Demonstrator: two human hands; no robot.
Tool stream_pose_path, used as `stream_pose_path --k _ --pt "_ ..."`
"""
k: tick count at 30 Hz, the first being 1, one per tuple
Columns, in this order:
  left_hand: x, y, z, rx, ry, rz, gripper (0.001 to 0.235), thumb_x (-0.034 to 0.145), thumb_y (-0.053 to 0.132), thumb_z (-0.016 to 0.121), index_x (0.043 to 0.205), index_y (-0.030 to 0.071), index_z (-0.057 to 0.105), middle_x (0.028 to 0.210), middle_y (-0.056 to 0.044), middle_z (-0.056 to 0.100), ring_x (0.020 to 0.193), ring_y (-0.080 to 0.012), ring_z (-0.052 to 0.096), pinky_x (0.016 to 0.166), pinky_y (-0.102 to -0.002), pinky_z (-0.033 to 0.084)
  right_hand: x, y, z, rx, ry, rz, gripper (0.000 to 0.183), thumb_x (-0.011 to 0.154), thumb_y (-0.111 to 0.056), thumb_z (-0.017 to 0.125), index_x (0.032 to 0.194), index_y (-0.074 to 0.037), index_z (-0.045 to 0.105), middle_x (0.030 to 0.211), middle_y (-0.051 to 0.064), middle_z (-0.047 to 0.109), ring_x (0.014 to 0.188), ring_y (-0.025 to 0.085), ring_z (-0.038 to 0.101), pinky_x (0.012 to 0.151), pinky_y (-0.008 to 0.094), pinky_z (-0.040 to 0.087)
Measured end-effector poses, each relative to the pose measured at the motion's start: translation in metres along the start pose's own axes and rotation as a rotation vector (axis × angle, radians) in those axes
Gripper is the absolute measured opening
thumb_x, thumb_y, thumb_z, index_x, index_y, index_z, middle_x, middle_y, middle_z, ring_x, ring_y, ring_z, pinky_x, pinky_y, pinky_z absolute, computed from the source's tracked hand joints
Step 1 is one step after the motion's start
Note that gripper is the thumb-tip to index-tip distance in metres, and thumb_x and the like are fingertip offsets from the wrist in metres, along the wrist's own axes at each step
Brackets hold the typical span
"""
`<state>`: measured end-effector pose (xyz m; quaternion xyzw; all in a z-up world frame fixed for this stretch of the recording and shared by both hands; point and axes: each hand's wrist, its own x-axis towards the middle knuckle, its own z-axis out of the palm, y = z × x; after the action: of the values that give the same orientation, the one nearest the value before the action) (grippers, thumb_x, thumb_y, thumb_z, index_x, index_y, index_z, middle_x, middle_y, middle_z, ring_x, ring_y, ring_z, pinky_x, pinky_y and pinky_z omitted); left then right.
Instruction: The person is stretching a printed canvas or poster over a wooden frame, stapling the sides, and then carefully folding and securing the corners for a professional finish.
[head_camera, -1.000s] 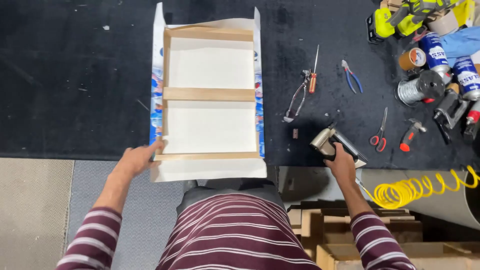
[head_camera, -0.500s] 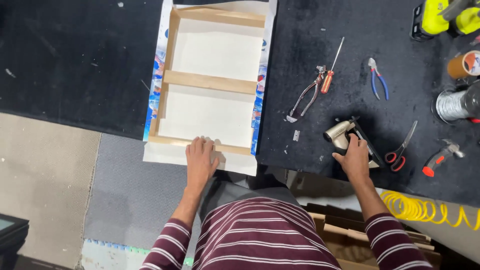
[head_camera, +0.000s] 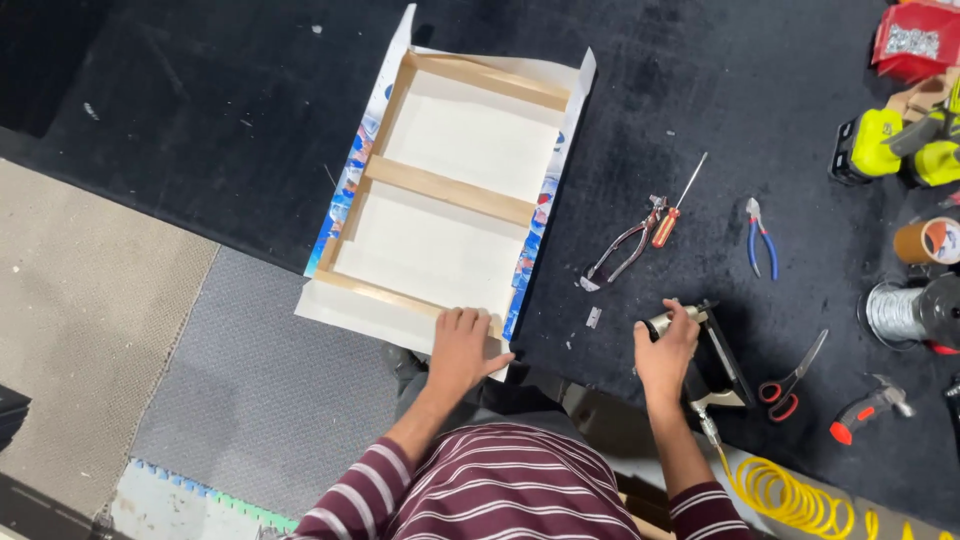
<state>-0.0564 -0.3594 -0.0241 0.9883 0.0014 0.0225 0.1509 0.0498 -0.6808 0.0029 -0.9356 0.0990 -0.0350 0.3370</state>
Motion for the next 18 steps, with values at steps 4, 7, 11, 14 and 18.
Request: stream_pose_path --k 4,7,11,14,18 --pt "0.02 0.027 -0.016 0.054 -0.015 -0.071 0.082 0.071 0.076 0.066 0.111 0.004 0.069 0.106 -0.016 0.065 0.113 -0.0367 0.057 0.109 -0.058 0.036 0.007 -0.039 -0.008 0.091 -0.062 -0.004 0.056 0.088 -0.014 0.074 0.139 -0.02 0.051 0.13 0.014 0.048 0.126 0.042 0.053 0.107 0.057 0.041" --pt "0.023 0.025 -0.002 0.138 -0.118 -0.013 0.053 0.079 0.053 0.07 0.108 0.008 0.068 0.104 -0.011 0.064 0.111 -0.0323 0.057 0.112 -0.057 0.033 0.017 -0.043 -0.01 0.106 -0.088 0.02 0.055 0.09 -0.011 0.072 0.141 -0.017 0.051 0.132 0.014 0.046 0.129 0.039 0.051 0.107 0.056 0.041" --pt "0.009 -0.036 0.01 0.17 -0.204 0.108 0.053 0.07 0.045 0.077 0.109 0.01 0.069 0.104 -0.01 0.064 0.111 -0.031 0.055 0.109 -0.054 0.036 0.022 -0.038 -0.016 0.111 -0.081 -0.012 0.052 0.09 -0.01 0.073 0.139 -0.014 0.054 0.13 0.017 0.049 0.126 0.041 0.054 0.107 0.054 0.043" --pt "-0.02 -0.125 -0.035 0.088 -0.351 0.133 0.045 0.074 0.041 0.078 0.105 0.01 0.072 0.106 -0.011 0.067 0.117 -0.0328 0.054 0.11 -0.05 0.037 0.008 -0.058 -0.033 0.094 -0.087 0.025 0.049 0.092 -0.011 0.071 0.138 -0.014 0.056 0.131 0.017 0.05 0.127 0.04 0.055 0.107 0.053 0.043" --pt "-0.045 -0.257 -0.125 0.215 -0.057 -0.135 0.033 0.076 0.019 0.072 0.107 0.005 0.074 0.112 -0.016 0.065 0.115 -0.0379 0.055 0.106 -0.049 0.039 0.005 -0.038 -0.014 0.025 -0.056 0.042 0.047 0.089 -0.015 0.075 0.134 -0.018 0.061 0.131 0.014 0.054 0.125 0.035 0.059 0.108 0.05 0.045"
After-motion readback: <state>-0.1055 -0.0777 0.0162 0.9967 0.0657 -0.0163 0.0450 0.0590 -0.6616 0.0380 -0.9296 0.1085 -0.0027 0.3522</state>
